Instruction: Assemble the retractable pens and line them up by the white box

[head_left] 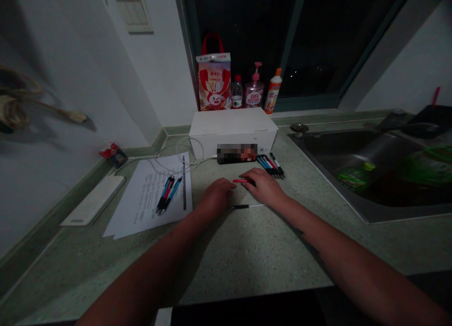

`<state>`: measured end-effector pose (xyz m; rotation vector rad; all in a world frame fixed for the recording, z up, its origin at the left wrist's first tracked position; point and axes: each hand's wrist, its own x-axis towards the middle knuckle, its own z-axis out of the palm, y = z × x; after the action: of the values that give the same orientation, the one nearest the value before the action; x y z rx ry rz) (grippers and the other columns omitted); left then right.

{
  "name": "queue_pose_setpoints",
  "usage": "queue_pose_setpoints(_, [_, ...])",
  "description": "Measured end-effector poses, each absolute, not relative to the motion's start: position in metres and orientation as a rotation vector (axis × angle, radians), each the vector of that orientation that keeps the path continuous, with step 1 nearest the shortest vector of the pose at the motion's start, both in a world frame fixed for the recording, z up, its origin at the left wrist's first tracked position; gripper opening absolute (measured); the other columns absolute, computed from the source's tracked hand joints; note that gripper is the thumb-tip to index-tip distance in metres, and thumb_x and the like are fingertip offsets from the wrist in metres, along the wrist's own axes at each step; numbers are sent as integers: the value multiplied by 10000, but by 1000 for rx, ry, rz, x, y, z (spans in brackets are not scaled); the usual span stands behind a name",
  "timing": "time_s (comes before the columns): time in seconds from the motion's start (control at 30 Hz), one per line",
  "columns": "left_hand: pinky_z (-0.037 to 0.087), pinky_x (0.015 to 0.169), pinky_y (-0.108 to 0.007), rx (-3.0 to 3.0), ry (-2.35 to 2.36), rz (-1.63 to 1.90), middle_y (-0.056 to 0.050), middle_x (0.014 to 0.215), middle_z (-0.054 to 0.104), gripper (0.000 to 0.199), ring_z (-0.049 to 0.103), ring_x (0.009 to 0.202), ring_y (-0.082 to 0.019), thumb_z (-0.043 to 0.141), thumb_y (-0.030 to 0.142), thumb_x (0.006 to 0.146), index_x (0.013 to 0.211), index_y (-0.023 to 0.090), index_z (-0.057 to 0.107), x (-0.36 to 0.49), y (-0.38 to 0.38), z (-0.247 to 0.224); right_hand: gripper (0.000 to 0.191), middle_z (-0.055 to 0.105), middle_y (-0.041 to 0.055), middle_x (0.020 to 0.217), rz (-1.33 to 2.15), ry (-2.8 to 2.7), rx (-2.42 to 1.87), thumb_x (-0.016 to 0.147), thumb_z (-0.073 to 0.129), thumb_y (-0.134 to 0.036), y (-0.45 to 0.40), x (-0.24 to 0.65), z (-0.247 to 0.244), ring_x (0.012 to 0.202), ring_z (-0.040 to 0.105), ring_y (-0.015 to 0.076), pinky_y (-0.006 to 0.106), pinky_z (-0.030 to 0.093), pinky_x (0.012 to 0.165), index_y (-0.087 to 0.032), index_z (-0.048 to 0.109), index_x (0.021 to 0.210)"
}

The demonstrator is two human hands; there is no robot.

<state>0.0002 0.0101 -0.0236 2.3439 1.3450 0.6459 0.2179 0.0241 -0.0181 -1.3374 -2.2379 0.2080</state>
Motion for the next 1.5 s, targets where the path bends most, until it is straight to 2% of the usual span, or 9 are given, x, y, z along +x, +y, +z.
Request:
queue_pose_setpoints(0.37, [494,893,-366,2378,1506,555,-90,990,705,174,630,986,-243,596,195,952,949,195,769,6,11,-13,155,730,105,1015,135,-2326,-1422,980,644,-203,24,215,-13,1010,655,248,379,501,927,-173,780,1048])
queue_pose_setpoints(0.57, [498,897,-357,2325,1529,594,-94,1035,703,161,635,1023,-247,644,193,937,1054,186,755,8,5,-9,185,733,109,1057,155,-2286,-1399,965,669,-208,24,216,-16,1048,657,259,389,501,956,-161,762,1119])
queue_pose_setpoints(0.8, [512,937,-387,2522,1162,440,-92,1087,713,182,652,1043,-259,736,331,905,1027,196,748,9,-22,4,183,734,108,1065,146,-2207,-1326,997,614,-239,14,224,-3,1044,670,270,421,513,952,-181,752,1102])
queue_pose_setpoints(1.0, [499,944,-407,2562,1133,463,-86,1008,720,91,645,1008,-259,669,230,924,952,192,747,13,-22,2,202,743,85,955,202,-2265,-1206,1025,569,-271,4,220,8,951,665,247,407,507,884,-207,756,989])
queue_pose_setpoints(1.2, [470,918,-420,2487,1396,582,-97,994,738,143,650,962,-266,655,194,926,1029,194,754,3,-9,4,156,739,79,961,239,-2418,-1092,1014,612,-278,0,218,8,930,646,234,380,498,845,-204,749,1017])
queue_pose_setpoints(1.5, [464,923,-422,2507,1373,615,-98,1030,741,200,636,994,-269,648,165,920,1081,201,762,0,-5,6,116,724,73,933,159,-2454,-1158,968,629,-178,3,221,7,913,630,235,371,482,826,-209,741,963])
